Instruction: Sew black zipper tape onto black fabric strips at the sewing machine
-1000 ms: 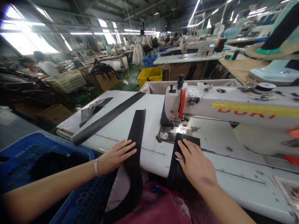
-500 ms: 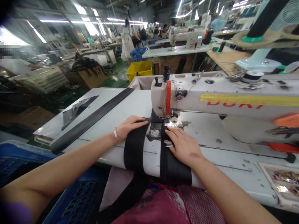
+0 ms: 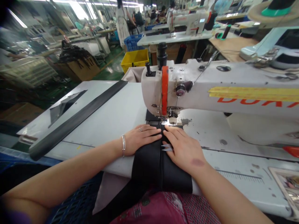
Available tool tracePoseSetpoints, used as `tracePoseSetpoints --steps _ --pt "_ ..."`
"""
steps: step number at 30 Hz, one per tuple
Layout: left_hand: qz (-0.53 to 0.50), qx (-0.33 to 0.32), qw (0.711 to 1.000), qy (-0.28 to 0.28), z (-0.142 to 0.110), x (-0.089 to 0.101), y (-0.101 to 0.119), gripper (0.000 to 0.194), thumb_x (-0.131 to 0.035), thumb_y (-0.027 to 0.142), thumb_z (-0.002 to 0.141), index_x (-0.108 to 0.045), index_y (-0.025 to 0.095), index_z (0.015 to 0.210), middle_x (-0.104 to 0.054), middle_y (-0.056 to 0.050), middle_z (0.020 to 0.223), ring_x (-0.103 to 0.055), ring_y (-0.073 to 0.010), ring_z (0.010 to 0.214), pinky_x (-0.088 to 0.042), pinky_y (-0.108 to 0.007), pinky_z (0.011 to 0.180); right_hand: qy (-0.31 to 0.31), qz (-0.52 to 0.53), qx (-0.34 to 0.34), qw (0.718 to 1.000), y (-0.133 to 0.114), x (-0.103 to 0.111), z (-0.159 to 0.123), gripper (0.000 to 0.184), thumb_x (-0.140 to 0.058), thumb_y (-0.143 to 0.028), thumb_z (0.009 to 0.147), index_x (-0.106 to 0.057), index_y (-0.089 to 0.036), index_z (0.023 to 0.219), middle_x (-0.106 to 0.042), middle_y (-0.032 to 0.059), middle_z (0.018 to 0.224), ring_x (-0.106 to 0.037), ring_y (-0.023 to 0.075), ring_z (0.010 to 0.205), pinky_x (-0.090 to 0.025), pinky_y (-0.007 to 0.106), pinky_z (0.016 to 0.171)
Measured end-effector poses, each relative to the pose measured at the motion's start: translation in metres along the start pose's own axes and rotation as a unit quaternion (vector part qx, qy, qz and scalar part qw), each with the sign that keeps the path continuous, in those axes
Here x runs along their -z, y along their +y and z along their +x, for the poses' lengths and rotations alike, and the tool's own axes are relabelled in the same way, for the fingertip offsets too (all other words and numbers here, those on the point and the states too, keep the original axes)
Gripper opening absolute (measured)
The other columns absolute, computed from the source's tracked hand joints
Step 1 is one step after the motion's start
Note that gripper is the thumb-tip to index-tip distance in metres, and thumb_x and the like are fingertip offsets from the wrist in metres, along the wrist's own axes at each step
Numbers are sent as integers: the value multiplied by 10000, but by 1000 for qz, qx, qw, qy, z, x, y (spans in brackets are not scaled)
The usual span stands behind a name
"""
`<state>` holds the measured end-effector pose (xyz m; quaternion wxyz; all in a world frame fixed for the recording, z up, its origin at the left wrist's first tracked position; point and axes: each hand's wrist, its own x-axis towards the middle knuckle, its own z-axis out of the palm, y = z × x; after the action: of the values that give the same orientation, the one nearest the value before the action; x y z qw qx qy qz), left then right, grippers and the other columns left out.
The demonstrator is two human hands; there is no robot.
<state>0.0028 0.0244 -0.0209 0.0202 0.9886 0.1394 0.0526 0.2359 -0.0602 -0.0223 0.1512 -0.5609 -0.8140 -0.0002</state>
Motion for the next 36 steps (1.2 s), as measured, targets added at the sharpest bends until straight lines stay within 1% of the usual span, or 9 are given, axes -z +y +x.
tracePoseSetpoints --steps 3,7,11,17,21,29,36 --pt "-3 8 1000 -12 0 1 2 518 -389 242 917 -347 224 1433 -338 -22 1510 -310 -236 1346 -272 -421 1112 -5 -9 -1 1000 0 1 0 374 -437 -328 923 -545 -207 1259 -500 46 1392 -448 215 1265 -467 393 965" --pt "-20 9 1000 -18 -1 2 2 571 -440 226 873 -341 256 1435 -308 -22 1524 -293 -242 1358 -255 -435 1124 0 -17 3 1000 -1 0 0 383 -455 -323 917 -536 -205 1272 -501 52 1390 -452 219 1263 -478 398 956" --pt "-43 10 999 -19 -2 3 2 601 -454 206 848 -344 245 1438 -299 -25 1527 -266 -238 1375 -240 -425 1138 0 -26 1 1000 -1 0 -1 380 -442 -319 929 -524 -208 1284 -477 37 1413 -435 209 1279 -476 395 968" --pt "-46 24 999 -18 1 0 -1 598 -447 194 859 -335 265 1442 -297 -7 1529 -258 -221 1380 -227 -408 1151 -11 -40 -3 999 0 0 4 384 -418 -346 947 -517 -203 1290 -472 28 1417 -436 213 1274 -479 398 968" --pt "-46 26 998 -16 4 -2 -5 582 -443 206 876 -332 259 1445 -285 -10 1534 -252 -228 1389 -202 -423 1164 -17 -46 -10 999 4 0 9 393 -408 -363 958 -506 -195 1300 -473 32 1418 -438 223 1269 -457 413 996" --pt "-37 26 999 -20 6 -1 -7 584 -439 198 878 -325 257 1448 -274 0 1539 -242 -217 1399 -176 -412 1178 -18 -51 -18 998 3 -3 8 400 -448 -344 942 -492 -197 1311 -449 20 1438 -426 224 1277 -442 412 1017" --pt "-45 23 999 -13 6 -5 -10 603 -444 183 864 -320 253 1450 -271 -4 1539 -243 -211 1403 -173 -410 1180 -40 -52 -6 998 5 1 11 423 -420 -370 953 -467 -196 1336 -424 31 1456 -404 226 1297 -441 414 1015"
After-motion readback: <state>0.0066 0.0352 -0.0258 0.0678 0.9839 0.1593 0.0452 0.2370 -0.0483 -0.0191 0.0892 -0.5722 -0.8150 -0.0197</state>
